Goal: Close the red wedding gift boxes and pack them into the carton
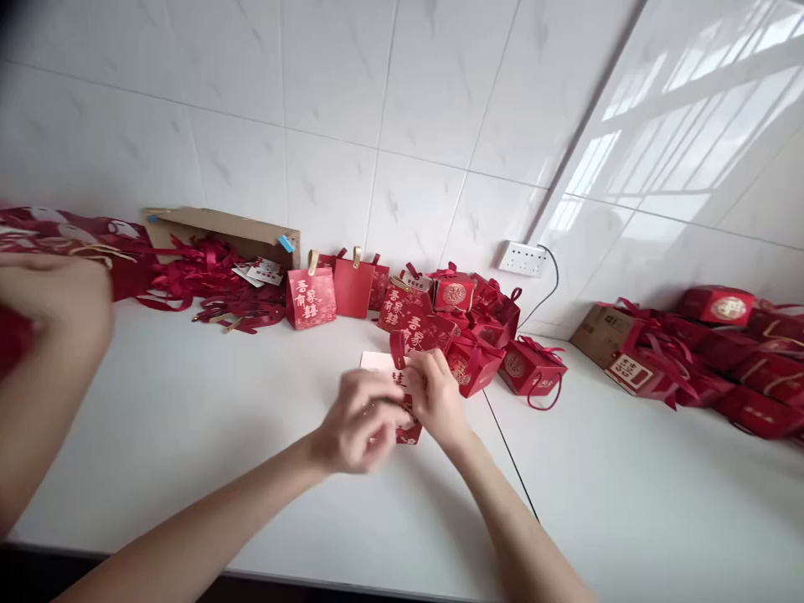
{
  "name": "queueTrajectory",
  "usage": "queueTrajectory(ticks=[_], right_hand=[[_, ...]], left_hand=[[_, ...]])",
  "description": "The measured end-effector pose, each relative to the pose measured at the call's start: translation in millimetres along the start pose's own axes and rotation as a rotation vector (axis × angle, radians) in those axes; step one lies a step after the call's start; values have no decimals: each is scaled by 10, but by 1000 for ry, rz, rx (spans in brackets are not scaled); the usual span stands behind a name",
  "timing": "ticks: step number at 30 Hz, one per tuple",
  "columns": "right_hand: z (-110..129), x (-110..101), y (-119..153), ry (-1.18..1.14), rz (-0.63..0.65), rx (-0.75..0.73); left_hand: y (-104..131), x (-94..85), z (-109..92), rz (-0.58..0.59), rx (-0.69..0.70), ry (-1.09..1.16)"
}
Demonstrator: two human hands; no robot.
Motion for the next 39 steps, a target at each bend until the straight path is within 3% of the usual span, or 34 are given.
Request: queueTrajectory(ticks=[2,6,9,13,17,22,28,35,39], right_hand=[[15,38,49,-7,-57,-14],[65,49,88,-25,-61,-19],[81,51,93,-34,-61,7],[131,61,104,-55,-76,-7],[192,59,113,-62,-87,-22],[238,75,106,-62,-103,-17],[245,47,85,-1,-110,-25],[283,-56,73,257,-113,-216],[306,-72,100,286,-127,-231]], left_hand=[[-18,-28,205,-79,-209,-98],[7,52,464,11,-481,75],[22,106,515,79,-593,214],[-8,61,506,0,-634,203],[-45,5,484,-25,-612,149],[-104,-11,414,33,-447,147],[-91,1,414,67,-455,252],[-69,17,383,53,-315,126],[-59,37,366,55,-272,99]])
Point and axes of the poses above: each hand's wrist, its own y-axis away from the middle knuckle, its own x-axis out of the palm, z = x × y, the point moved 3 cm from there along -y, towards the middle knuckle, and after that the axes turned 3 degrees about -z, right-handed, at the moved point
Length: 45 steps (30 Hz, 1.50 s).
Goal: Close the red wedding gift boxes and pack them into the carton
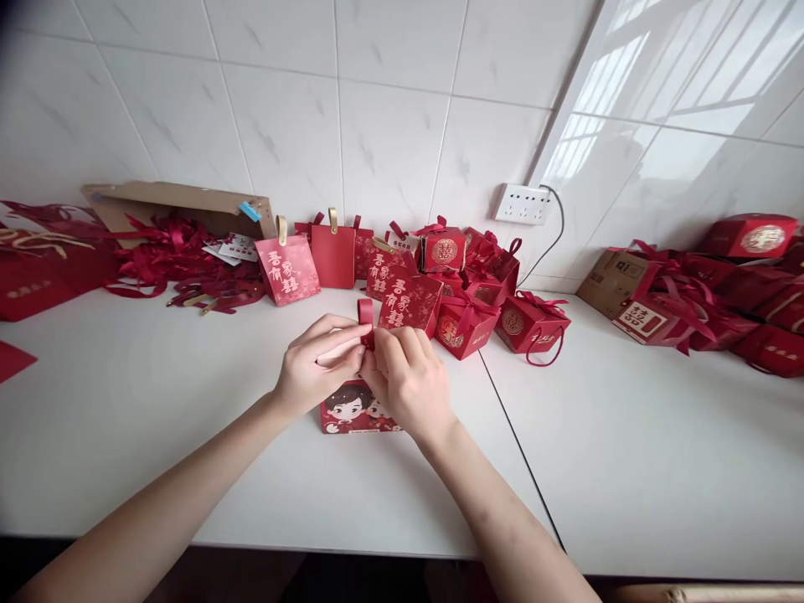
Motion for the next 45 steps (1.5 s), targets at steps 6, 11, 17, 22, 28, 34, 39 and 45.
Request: queueTrajectory(ticks=[6,11,17,22,28,34,39,45], right_hand=[[-11,-33,-6,57,-34,-41],[-48,-49,-9,48,-19,-103],[-87,-39,14,-68,5,-22],[-116,-15,18,-231,69,96],[-136,-12,-1,-413,83,180],[-173,-14,-11,-639,156,417],[-196,24,-11,-893,303,659],[-198,46,5,-926,324,685]], left_hand=[[1,4,6,-6,6,21],[-13,-1,-10,-14,23,28],[-20,-6,-11,-25,38,20],[-16,-12,-2,-4,8,36],[-13,-26,-20,18,-16,64],[-13,-25,-32,46,-87,128],[-15,-13,-6,56,-367,266],[10,3,33,25,-687,337]])
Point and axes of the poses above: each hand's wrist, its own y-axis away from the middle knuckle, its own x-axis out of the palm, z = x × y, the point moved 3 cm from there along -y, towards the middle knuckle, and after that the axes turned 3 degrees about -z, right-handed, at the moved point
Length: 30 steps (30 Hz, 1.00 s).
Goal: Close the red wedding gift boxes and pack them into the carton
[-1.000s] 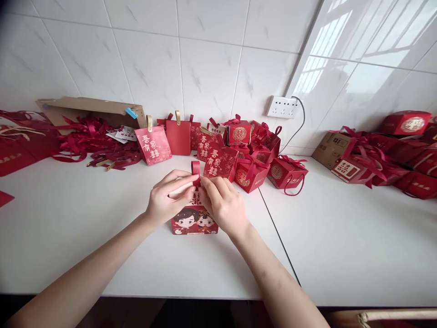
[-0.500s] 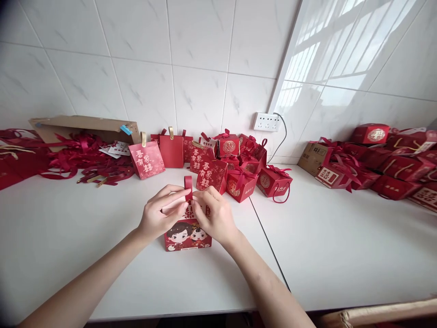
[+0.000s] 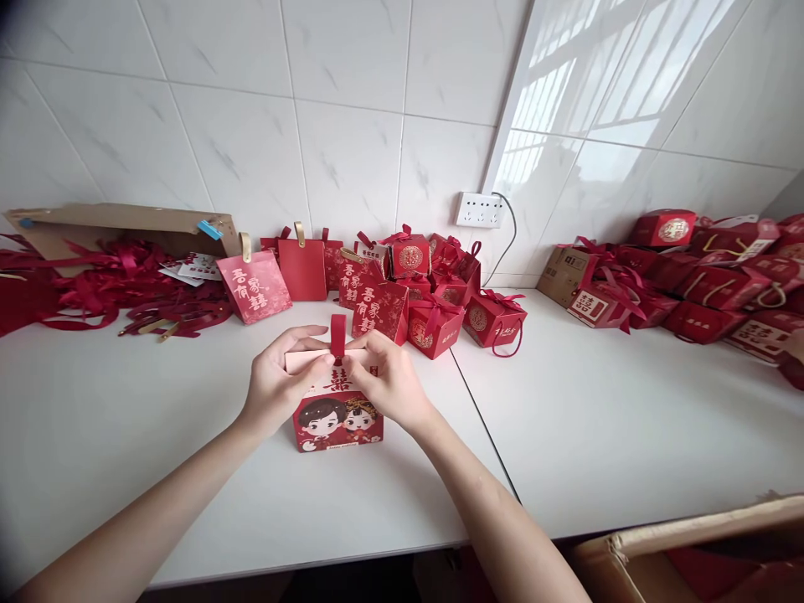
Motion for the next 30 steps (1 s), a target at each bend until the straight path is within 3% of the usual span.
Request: queueTrajectory(ticks=[5,12,17,26,30], right_hand=[[-1,-8,-6,50,-20,-15],[40,8,-14,111,-56,-11],[42,20,3,105,-69,-49],[31,7,1,107,-51,-43],[-4,8,9,76,-33,-40]], left_hand=[[4,29,27,-41,-28,77],[17,35,18,-73,78,32],[23,18,44,1,108,-12],[-6,36,84,12,-79,62],[-9,32,79,14,-96,81]])
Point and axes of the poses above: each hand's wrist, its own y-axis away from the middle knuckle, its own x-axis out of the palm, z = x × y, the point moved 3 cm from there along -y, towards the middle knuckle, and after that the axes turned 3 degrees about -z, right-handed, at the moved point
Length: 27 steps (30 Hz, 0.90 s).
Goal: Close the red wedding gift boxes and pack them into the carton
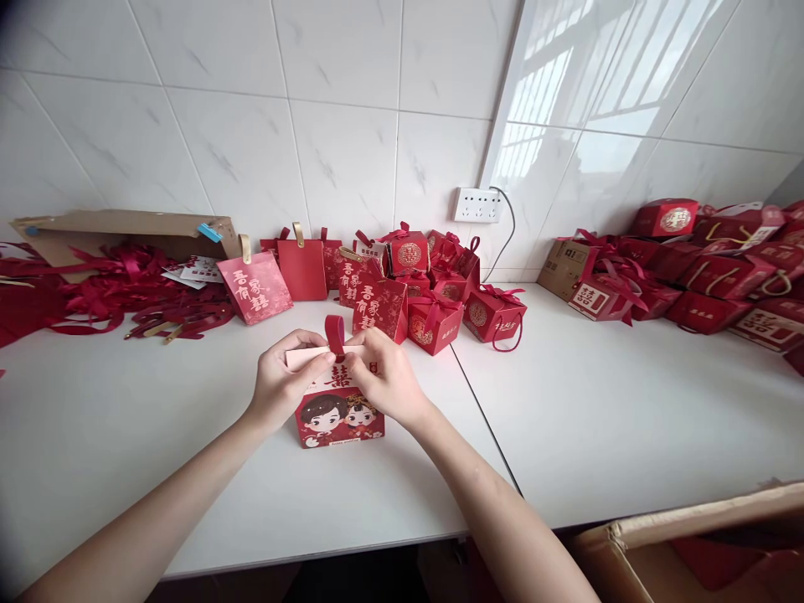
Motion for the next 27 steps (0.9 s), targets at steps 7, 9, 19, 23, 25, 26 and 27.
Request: queueTrajectory(ticks=[7,9,19,23,25,26,27], right_hand=[[-36,1,-2,4,26,-30],[-31,0,-1,9,35,-24],[-21,-7,8,31,10,-47],[-27,-6,9,44,4,-57],[-26,-4,10,43,0,-60],[-26,-3,11,42,-2,-61],[-27,-2,12,41,-1,-61]], left_hand=[[22,-11,24,-6,48,-43],[18,-7,14,-16,52,-40],[32,12,-2,58,56,-49],[31,3,9,34,57,-101],[31,-1,11,37,61,-111],[31,-2,12,41,62,-113],[32,-3,13,44,60,-116]])
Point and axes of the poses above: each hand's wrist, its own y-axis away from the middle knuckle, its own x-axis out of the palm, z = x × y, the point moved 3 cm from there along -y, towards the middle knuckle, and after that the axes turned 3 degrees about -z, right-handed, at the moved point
